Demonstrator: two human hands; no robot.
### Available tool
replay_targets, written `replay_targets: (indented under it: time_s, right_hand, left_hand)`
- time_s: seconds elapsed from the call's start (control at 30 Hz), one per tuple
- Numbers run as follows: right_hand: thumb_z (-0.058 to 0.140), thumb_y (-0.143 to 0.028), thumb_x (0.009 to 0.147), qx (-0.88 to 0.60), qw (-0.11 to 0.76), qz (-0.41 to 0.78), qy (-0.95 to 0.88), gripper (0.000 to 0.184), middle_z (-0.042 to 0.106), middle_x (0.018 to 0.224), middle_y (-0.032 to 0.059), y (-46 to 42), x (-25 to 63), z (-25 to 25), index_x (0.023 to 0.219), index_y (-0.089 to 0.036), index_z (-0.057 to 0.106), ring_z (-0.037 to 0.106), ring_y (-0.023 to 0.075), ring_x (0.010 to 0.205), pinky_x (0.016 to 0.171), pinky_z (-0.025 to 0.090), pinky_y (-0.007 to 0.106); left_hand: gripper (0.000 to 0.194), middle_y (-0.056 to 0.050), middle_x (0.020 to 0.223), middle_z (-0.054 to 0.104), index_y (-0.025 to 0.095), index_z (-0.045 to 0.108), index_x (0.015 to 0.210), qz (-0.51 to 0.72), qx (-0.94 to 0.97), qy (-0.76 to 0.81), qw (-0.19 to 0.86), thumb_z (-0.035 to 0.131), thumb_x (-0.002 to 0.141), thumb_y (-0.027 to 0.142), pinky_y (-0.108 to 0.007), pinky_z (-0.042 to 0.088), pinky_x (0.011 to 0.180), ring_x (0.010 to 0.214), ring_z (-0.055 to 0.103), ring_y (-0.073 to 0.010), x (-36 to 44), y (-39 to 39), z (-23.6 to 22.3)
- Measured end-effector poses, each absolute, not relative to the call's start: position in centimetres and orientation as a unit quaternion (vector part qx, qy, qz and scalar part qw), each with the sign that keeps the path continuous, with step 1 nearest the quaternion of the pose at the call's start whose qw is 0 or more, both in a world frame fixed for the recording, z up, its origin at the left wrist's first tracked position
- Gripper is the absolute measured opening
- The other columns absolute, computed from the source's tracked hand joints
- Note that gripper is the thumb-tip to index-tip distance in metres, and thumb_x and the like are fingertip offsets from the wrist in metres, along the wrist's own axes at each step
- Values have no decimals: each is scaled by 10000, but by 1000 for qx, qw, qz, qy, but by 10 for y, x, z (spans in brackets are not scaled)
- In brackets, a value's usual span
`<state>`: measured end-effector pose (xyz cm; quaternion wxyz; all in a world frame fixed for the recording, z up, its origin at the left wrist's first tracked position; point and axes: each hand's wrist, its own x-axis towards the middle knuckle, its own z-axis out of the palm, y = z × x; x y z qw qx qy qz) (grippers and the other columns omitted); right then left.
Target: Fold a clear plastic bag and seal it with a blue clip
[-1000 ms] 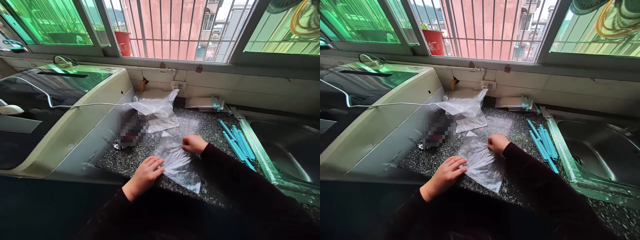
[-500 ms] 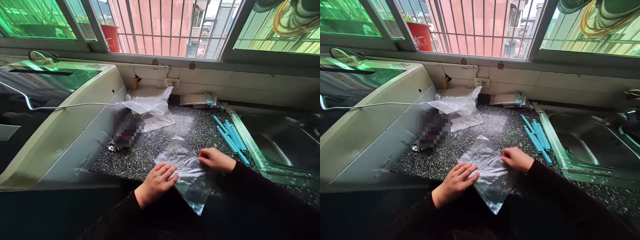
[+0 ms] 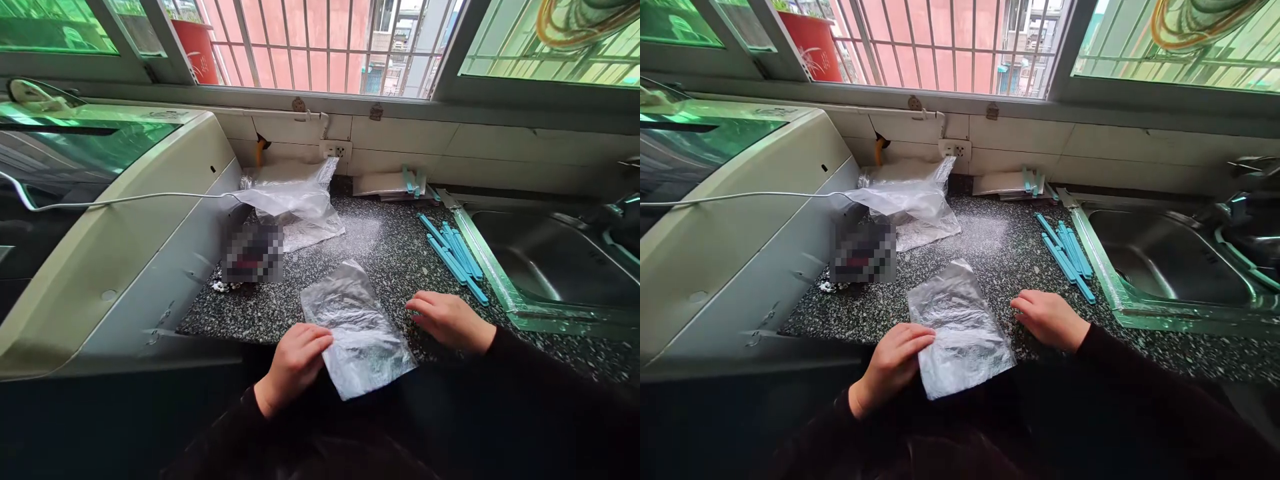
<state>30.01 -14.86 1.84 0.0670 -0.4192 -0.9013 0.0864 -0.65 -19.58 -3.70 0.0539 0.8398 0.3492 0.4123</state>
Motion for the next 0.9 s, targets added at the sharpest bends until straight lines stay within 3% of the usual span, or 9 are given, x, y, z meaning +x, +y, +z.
replay_targets:
  time_s: [0.07,0.17,0.37,0.43,0.53,0.77,0.9]
  right_hand:
    - [521,-275,813,-363,88,58,-926,238,628,959,102,-153,299,12,1019,-180,591,582,197,857,710,461,306]
    - [624,-325,738,-316,114,67,-939,490,556,1160,130,-156,287,2,1195,-192,508,525,247,1047,858,442,390]
    - [559,-306,770,-323,239,145,-904,506,534,1114,130,-143,257,-11,1256,-207,459,531,219,994,792,472,357]
    - [582,-313,752,-331,270,171,-888,420,552,1042,115,-135,250,-10,1154,-201,540,540,208,931,752,475,340]
    - [562,-240,763,-348,258,189,-881,95,594,893,77,-125,244,-8,807,-197,634,535,184,829,729,452,330]
    - [497,-286,824,-484,163,152,-846,298,589,701,54,-110,227,-10,550,-177,539,502,167,703,658,404,294]
    - [539,-338,799,-543,95,91,-830,303,572,689,43,-111,219,-5,542,-184,495,508,167,692,605,355,270]
  left_hand:
    - [181,-65,818,693,176,635,891,438,809,370,127,494,803,106,-278,504,681,768,630,-148,-13,-196,-33]
    - [120,-64,796,697,168,650,844,452,759,414,220,546,788,148,-271,519,668,747,641,-154,-18,-197,-27]
    - [143,-54,762,703,154,671,785,413,709,476,315,535,746,134,-252,507,635,702,650,-160,-18,-192,-20]
    - [144,-52,748,702,150,673,772,406,697,481,343,535,734,134,-247,499,622,691,647,-162,-18,-190,-18]
    - [144,-47,746,700,148,675,771,401,672,500,371,539,726,142,-245,487,625,698,642,-167,-19,-187,-16]
    - [112,-8,623,604,139,594,712,405,605,560,395,527,739,224,-220,454,547,587,579,-130,-21,-171,-20]
    - [168,39,626,528,162,486,870,433,529,559,469,523,738,260,-230,472,464,483,559,-111,-22,-162,-27]
